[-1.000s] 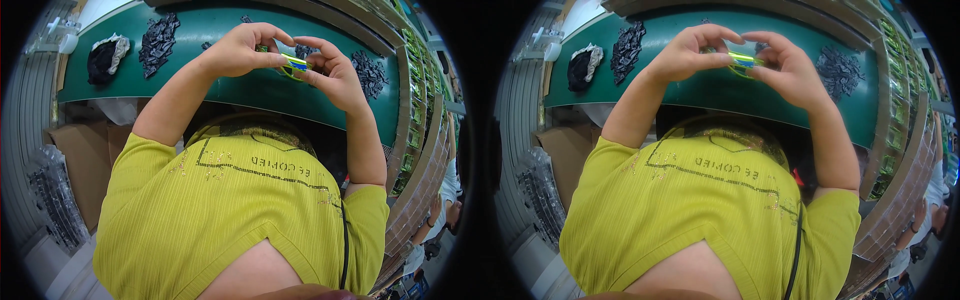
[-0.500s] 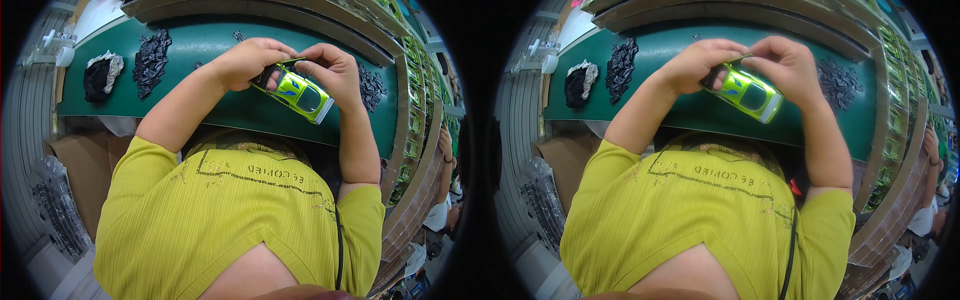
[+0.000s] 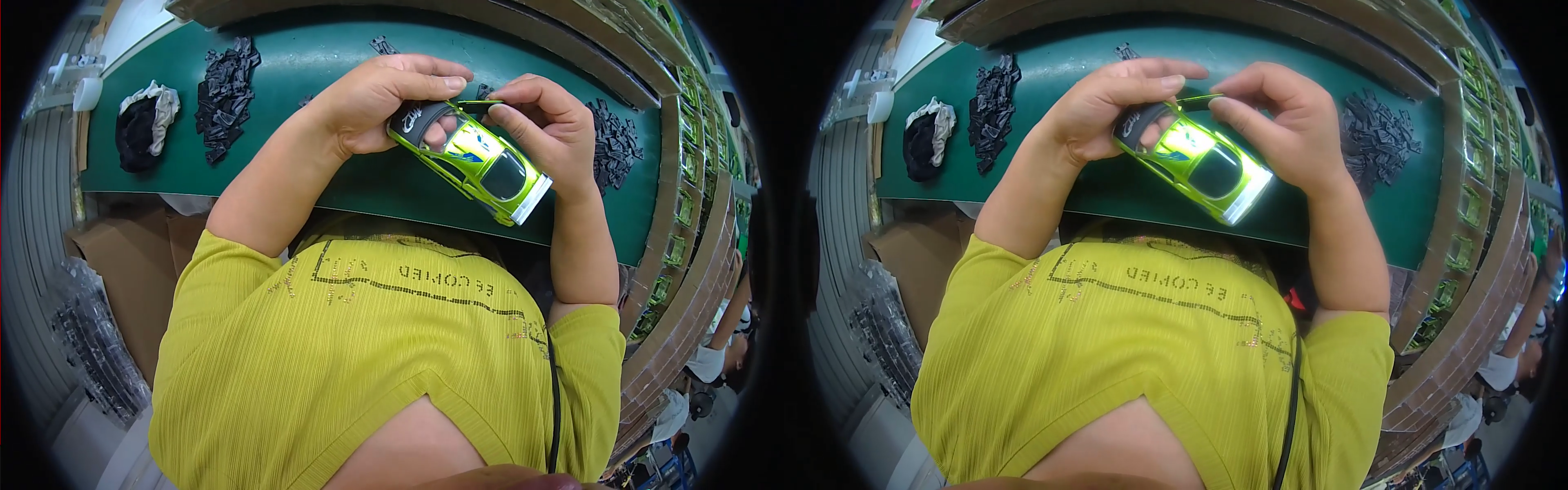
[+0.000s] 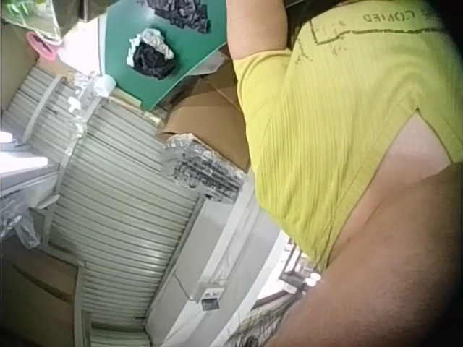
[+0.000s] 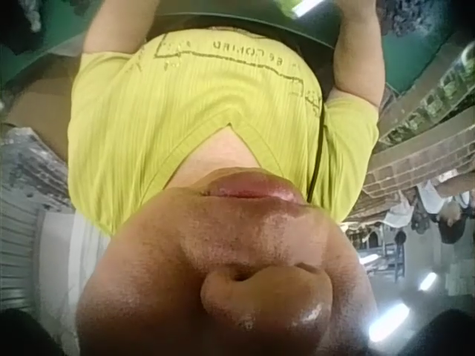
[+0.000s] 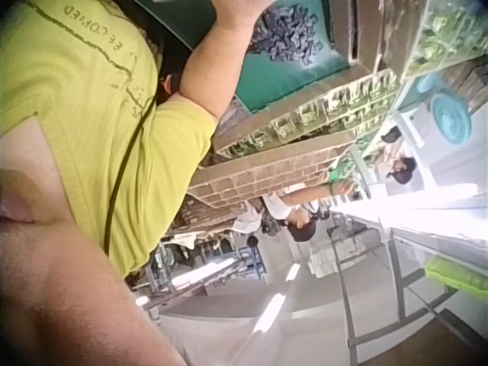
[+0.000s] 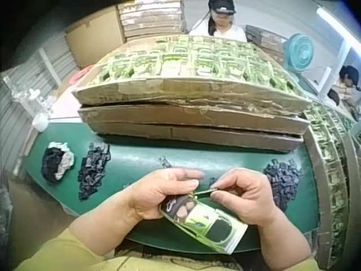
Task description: The person assembles model cars by taking car bodies from a tray and attaching small black plastic parts onto them by hand.
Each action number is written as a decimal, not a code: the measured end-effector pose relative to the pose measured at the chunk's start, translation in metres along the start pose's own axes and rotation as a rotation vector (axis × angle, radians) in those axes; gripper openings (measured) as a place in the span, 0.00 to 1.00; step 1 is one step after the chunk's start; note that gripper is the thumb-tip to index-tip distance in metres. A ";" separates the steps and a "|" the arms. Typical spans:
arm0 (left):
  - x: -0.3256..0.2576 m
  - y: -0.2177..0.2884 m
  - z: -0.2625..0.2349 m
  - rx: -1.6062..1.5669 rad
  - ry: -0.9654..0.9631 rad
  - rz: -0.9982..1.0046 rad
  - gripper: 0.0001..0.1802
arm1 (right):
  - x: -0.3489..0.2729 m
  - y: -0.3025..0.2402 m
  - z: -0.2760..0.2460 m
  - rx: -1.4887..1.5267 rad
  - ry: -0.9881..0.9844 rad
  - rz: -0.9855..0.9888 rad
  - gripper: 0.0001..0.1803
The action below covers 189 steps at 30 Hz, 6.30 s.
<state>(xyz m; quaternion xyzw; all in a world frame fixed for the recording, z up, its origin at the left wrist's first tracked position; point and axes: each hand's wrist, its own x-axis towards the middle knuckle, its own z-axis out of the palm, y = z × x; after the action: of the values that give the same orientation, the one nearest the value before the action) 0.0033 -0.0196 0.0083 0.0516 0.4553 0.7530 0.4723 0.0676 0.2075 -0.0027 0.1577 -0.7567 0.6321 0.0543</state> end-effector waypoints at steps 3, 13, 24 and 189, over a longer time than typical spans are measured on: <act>-0.004 0.000 0.005 0.025 -0.002 -0.016 0.24 | -0.002 -0.004 -0.003 -0.197 -0.033 -0.119 0.06; -0.005 -0.001 0.010 0.015 0.029 -0.001 0.25 | 0.001 -0.002 0.007 -0.096 -0.058 -0.003 0.04; -0.001 -0.006 0.013 0.048 0.102 0.034 0.24 | 0.003 -0.006 0.005 -0.057 -0.108 0.087 0.07; 0.016 -0.001 -0.012 -0.162 0.421 0.641 0.07 | -0.009 -0.015 0.050 -0.414 0.021 -0.139 0.23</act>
<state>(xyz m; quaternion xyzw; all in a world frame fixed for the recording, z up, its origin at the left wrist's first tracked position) -0.0114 -0.0153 -0.0050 -0.0020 0.4422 0.8899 0.1119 0.0865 0.1577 -0.0013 0.1885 -0.8570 0.4597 0.1368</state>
